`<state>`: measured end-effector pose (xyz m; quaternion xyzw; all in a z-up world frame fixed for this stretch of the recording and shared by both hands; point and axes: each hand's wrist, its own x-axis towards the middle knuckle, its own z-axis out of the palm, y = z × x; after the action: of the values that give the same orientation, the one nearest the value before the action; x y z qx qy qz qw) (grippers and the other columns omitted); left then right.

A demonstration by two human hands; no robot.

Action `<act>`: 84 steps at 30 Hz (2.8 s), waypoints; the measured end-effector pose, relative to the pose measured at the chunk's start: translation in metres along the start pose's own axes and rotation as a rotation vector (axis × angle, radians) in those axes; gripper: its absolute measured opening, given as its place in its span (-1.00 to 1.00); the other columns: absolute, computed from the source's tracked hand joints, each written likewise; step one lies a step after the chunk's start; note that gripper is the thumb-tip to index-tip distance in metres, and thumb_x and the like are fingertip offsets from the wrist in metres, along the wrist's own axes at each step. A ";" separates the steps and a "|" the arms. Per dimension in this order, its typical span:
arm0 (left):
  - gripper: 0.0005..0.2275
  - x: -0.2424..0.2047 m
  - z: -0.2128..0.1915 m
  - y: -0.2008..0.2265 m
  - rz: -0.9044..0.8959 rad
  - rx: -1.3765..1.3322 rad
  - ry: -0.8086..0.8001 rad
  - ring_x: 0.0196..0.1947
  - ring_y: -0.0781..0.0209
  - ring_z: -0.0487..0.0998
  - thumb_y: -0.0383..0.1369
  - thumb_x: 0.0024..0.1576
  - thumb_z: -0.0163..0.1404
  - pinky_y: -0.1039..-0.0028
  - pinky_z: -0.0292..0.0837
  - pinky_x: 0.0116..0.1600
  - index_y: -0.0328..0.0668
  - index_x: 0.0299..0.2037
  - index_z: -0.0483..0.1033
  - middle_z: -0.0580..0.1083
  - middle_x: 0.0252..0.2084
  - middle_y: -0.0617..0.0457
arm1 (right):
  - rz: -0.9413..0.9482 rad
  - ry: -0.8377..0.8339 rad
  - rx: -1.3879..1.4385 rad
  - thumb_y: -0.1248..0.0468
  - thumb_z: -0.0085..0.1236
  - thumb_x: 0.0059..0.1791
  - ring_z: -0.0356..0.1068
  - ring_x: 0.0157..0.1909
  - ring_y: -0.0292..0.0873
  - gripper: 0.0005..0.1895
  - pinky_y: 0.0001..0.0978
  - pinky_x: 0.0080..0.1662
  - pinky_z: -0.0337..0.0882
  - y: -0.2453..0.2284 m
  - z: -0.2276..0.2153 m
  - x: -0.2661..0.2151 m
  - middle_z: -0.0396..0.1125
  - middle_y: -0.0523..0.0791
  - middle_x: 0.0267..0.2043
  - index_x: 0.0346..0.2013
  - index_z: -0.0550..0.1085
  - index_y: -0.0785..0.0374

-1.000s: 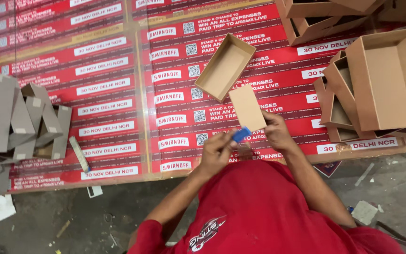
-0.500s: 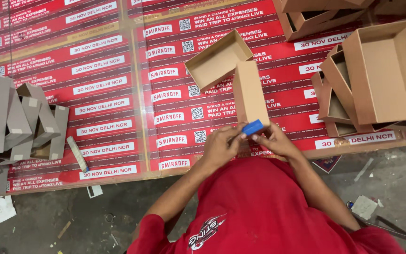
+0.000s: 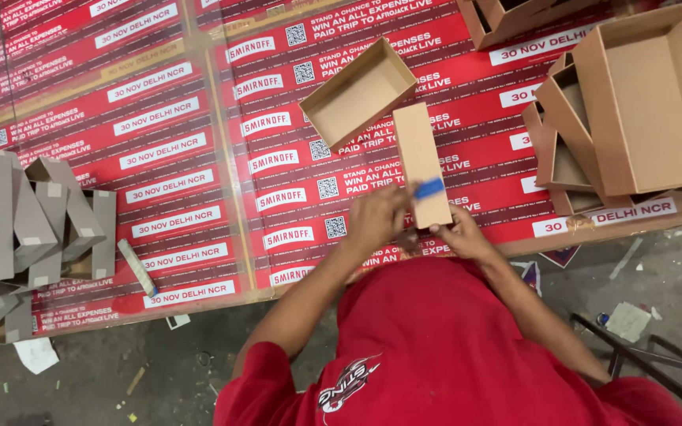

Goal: The person repeatedly picks up small cardboard boxes, applies glue to the edges with a blue glue gun, and places the boxes into a larger cardboard box. The process is repeated continuously throughout the clip.

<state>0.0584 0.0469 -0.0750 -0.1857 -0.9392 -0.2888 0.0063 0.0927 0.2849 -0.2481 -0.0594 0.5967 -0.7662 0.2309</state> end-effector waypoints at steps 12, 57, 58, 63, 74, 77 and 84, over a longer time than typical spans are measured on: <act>-0.72 0.144 -0.041 -0.063 -0.166 -0.013 0.167 -0.51 0.11 0.55 -0.33 0.23 0.01 0.21 0.38 -0.44 0.14 0.13 0.59 0.50 -0.43 0.07 | 0.004 0.025 -0.022 0.16 0.24 0.02 0.45 0.03 -0.28 -0.50 -0.38 0.10 0.46 -0.019 0.009 0.003 0.47 -0.12 -0.03 0.16 0.40 0.36; -0.71 0.065 -0.097 0.019 0.046 -0.226 -0.097 -0.53 0.14 0.53 -0.36 0.17 0.05 0.27 0.40 -0.45 0.08 0.09 0.62 0.56 -0.38 0.02 | -0.108 0.109 -0.112 0.23 0.30 -0.05 0.44 0.09 -0.17 -0.42 -0.26 0.06 0.54 -0.090 0.020 0.027 0.42 -0.06 0.03 0.18 0.30 0.34; -0.72 0.061 -0.100 0.026 0.077 -0.230 -0.090 -0.51 0.13 0.53 -0.34 0.18 0.06 0.26 0.41 -0.42 0.09 0.09 0.62 0.56 -0.39 0.02 | -0.191 0.093 0.017 0.25 0.32 -0.07 0.42 0.11 -0.19 -0.38 -0.27 0.08 0.53 -0.095 0.021 0.024 0.39 -0.08 0.05 0.20 0.27 0.33; -0.71 0.070 -0.112 0.032 0.043 -0.173 0.060 -0.47 0.07 0.54 -0.31 0.22 0.06 0.20 0.40 -0.35 0.11 0.15 0.61 0.51 -0.42 -0.01 | -0.135 0.099 -0.072 0.29 0.25 0.01 0.45 0.00 -0.25 -0.57 -0.35 0.03 0.51 -0.104 0.036 0.014 0.44 -0.11 -0.06 0.13 0.37 0.34; -0.66 0.041 -0.101 0.045 0.201 0.047 -0.152 -0.55 0.04 0.56 -0.29 0.08 0.10 0.23 0.42 -0.48 0.13 0.09 0.62 0.56 -0.37 0.02 | -0.186 0.140 -0.177 0.34 0.19 0.05 0.45 -0.15 -0.32 -0.79 -0.44 -0.09 0.49 -0.055 0.025 -0.004 0.48 -0.17 -0.20 -0.05 0.47 0.33; -0.88 0.002 -0.108 0.070 0.361 0.195 -0.358 -0.44 0.10 0.60 -0.27 0.20 0.09 0.21 0.44 -0.38 0.21 -0.13 0.68 0.56 -0.39 0.09 | -0.179 0.160 -0.162 0.35 0.16 0.02 0.49 -0.14 -0.32 -0.78 -0.44 -0.08 0.53 -0.062 0.024 0.000 0.50 -0.17 -0.19 -0.05 0.48 0.32; -0.69 -0.005 -0.103 0.065 0.113 -0.246 -0.057 -0.43 0.07 0.61 -0.31 0.16 0.11 0.26 0.47 -0.38 0.08 0.13 0.61 0.56 -0.33 0.05 | -0.130 0.049 -0.224 0.43 0.26 -0.05 0.52 -0.10 -0.25 -0.75 -0.36 -0.05 0.55 -0.080 0.022 -0.005 0.53 -0.09 -0.16 -0.08 0.51 0.38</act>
<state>0.0762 0.0388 0.0450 -0.2456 -0.8846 -0.3956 -0.0268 0.0830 0.2819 -0.1657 -0.1047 0.6788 -0.7095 0.1578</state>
